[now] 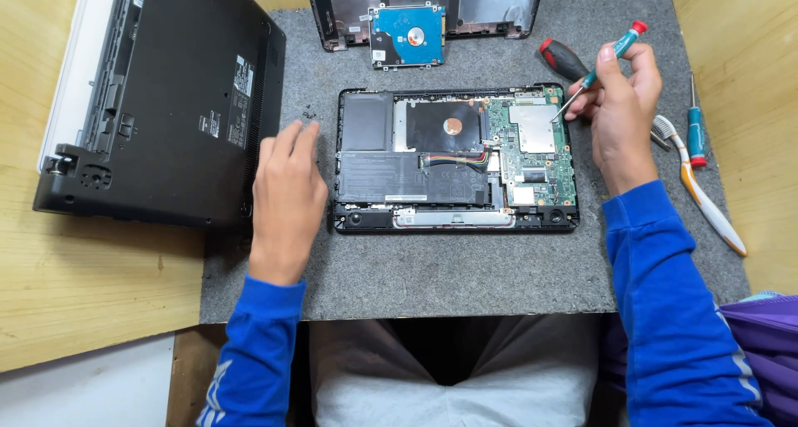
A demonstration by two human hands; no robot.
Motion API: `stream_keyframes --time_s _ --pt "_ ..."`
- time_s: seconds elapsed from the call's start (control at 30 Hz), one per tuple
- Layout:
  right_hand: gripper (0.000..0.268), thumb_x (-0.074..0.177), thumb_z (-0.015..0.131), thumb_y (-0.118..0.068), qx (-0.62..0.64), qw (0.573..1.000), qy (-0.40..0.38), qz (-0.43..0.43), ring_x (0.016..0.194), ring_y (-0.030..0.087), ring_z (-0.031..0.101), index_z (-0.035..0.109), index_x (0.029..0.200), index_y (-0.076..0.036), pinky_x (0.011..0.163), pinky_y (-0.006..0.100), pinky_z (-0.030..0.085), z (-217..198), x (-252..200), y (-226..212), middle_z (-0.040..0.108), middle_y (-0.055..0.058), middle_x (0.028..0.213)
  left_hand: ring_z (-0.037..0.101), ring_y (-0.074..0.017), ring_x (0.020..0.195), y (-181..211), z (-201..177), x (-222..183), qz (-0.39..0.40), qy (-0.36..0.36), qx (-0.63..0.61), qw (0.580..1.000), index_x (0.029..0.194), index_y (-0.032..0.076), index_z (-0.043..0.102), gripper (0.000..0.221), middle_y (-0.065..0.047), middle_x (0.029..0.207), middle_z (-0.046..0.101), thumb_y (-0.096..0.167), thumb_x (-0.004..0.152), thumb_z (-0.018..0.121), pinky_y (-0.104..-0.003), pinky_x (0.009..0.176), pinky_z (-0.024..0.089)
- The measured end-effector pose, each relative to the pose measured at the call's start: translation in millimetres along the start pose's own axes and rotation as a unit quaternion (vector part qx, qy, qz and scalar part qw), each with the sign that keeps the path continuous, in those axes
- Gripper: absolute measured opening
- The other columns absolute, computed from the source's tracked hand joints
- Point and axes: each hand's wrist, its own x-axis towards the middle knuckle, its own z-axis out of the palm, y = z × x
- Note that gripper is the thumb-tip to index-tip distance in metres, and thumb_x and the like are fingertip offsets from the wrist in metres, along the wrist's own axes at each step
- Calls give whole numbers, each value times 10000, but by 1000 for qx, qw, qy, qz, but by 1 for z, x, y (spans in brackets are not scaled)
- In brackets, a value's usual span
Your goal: Securing internal components and the motherboard of a laptop using a screwdriver.
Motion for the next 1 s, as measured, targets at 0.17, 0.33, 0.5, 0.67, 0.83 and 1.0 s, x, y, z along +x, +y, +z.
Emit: stream_keyframes --time_s 0.17,0.33,0.5,0.67,0.83,1.0 --pt "195 996 549 -295 17 1000 1 -10 462 103 507 412 1023 -160 436 222 470 -1 11 5 579 109 705 575 -387 860 -6 8 52 -59 -54 -8 997 1145 -90 547 295 -237 1021 584 -11 863 584 -463 728 493" --pt "178 997 539 -278 -2 1000 17 -9 440 107 494 433 1040 -142 417 227 442 2 13 4 578 130 691 575 -393 670 -16 31 62 -82 -96 21 992 640 -37 539 205 -224 751 561 -54 843 560 -476 533 487" --pt "229 1017 536 -281 10 1000 18 -14 480 149 598 465 1154 -111 422 265 562 -7 24 22 614 180 724 673 -332 616 -14 16 64 -100 -164 3 981 730 -71 605 106 -146 663 576 -61 835 590 -386 476 559" --pt "246 1006 541 -294 12 1000 24 -13 472 150 593 467 1147 -106 420 270 562 -5 24 17 614 178 717 668 -349 604 -6 8 72 -81 -164 29 983 704 -83 578 113 -179 643 573 -136 803 569 -401 479 558" --pt "236 1012 538 -298 6 1000 17 -14 472 149 599 472 1149 -117 421 273 567 -3 25 21 621 172 722 670 -369 627 -10 9 71 -68 -161 33 984 734 -95 588 83 -199 653 578 -163 776 567 -419 512 570" --pt "245 999 547 -293 4 999 27 -35 448 164 593 480 1127 -95 393 285 559 -8 27 20 616 187 702 666 -359 585 -13 20 71 -76 -145 48 985 754 -66 607 114 -168 647 576 -164 771 549 -402 484 556"
